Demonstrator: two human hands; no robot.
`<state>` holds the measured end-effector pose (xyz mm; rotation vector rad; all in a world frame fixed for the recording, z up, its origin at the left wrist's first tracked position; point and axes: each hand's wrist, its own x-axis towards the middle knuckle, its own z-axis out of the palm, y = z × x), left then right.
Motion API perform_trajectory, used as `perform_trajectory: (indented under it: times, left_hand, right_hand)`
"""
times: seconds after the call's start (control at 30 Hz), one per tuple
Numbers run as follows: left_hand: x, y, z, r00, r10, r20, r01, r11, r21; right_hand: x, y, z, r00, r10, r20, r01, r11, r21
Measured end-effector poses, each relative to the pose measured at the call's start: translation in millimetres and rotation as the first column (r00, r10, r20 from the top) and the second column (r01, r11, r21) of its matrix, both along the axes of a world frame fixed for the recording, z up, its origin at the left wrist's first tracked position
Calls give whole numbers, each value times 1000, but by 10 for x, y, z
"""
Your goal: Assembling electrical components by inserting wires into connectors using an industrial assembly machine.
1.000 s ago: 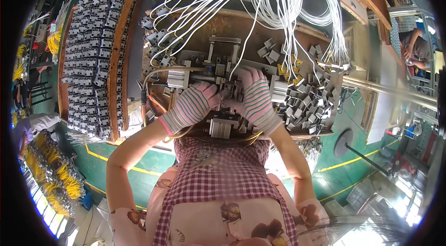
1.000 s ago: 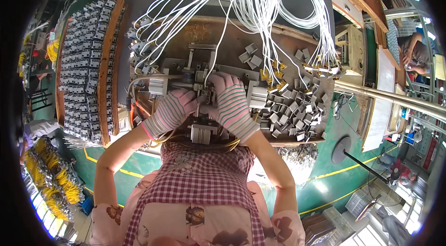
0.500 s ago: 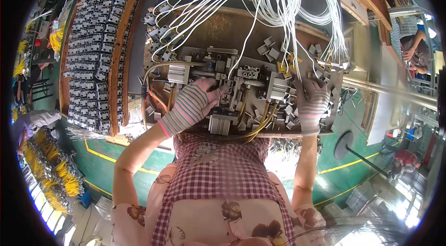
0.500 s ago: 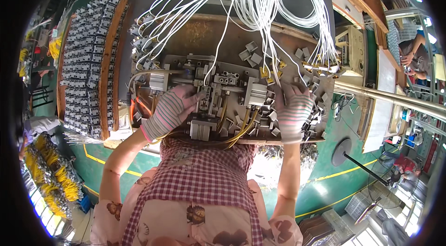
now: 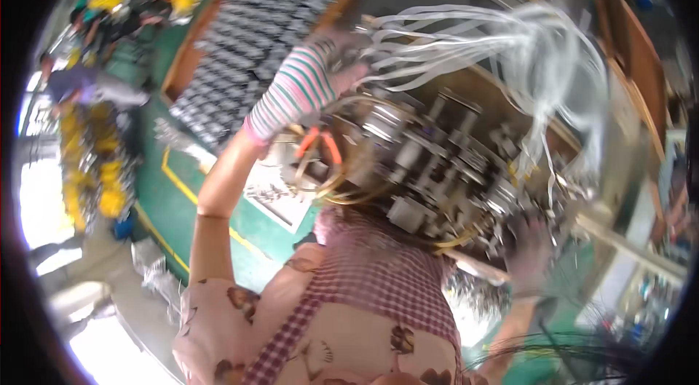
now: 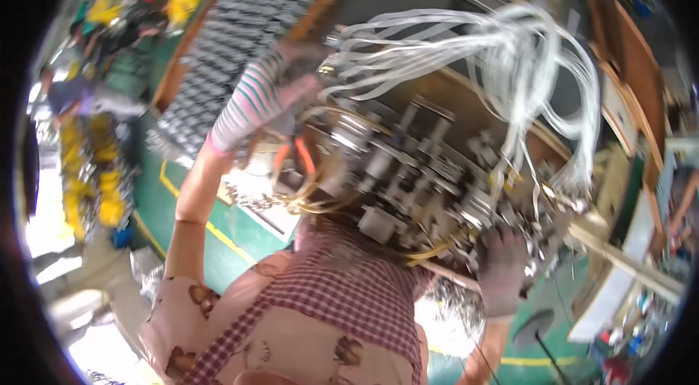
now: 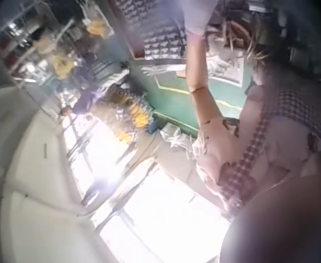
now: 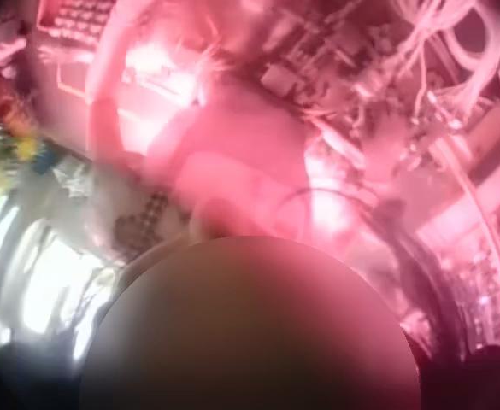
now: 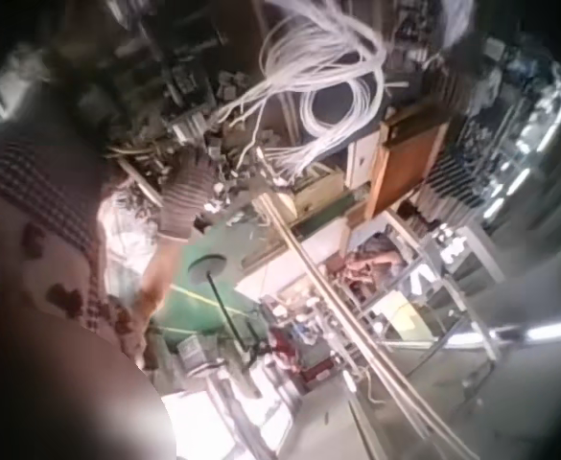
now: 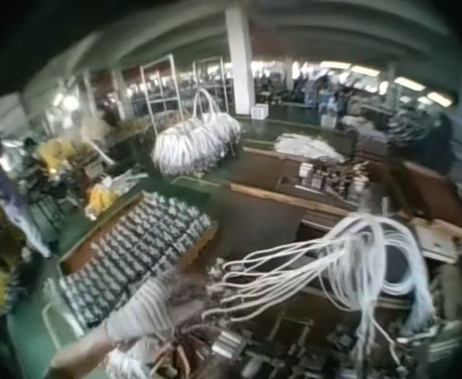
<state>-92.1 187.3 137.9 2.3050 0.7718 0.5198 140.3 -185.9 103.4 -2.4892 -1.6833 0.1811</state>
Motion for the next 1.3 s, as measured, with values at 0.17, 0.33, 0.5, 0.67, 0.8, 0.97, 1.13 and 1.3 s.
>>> perform_trajectory:
  times: [0.17, 0.33, 0.5, 0.67, 0.8, 0.97, 1.13, 1.3]
  left_hand:
    - [-1907, 1514, -305, 813, 581, 35, -573, 790, 218]
    - [-2946, 2102, -424, 653, 701, -287, -757, 604, -250]
    - [-2938, 2359, -875, 775, 616, -141, -579, 603, -548]
    - [-3028, 2303, -820, 735, 673, -88, -637, 639, -431]
    - [-3696, 2584, -725, 737, 642, 212, -399, 666, -630]
    - [-2029, 1450, -194, 839, 370, 398, -68, 798, -599]
    - [-559, -322, -202, 972, 37, 231, 118, 772, -624]
    - [146, -1143, -691, 950, -133, 284, 314, 413, -855]
  right_hand:
    - [565, -354, -63, 306, 86, -948, 379, 902, 204]
    - [252, 133, -43, 986, 108, 130, -108, 994, -8]
    - [144, 248, 223, 948, 257, 188, -256, 966, -31]
    - [103, 488, 156, 887, 391, 245, -375, 920, -110]
    - [44, 349, -10, 865, 351, 358, -386, 922, 28]
    - [-85, 362, 143, 901, 212, 378, -226, 974, -8]
    - [-86, 175, 112, 782, -213, -586, 368, 917, 157]
    - [-147, 190, -147, -479, 409, -777, 472, 866, 165]
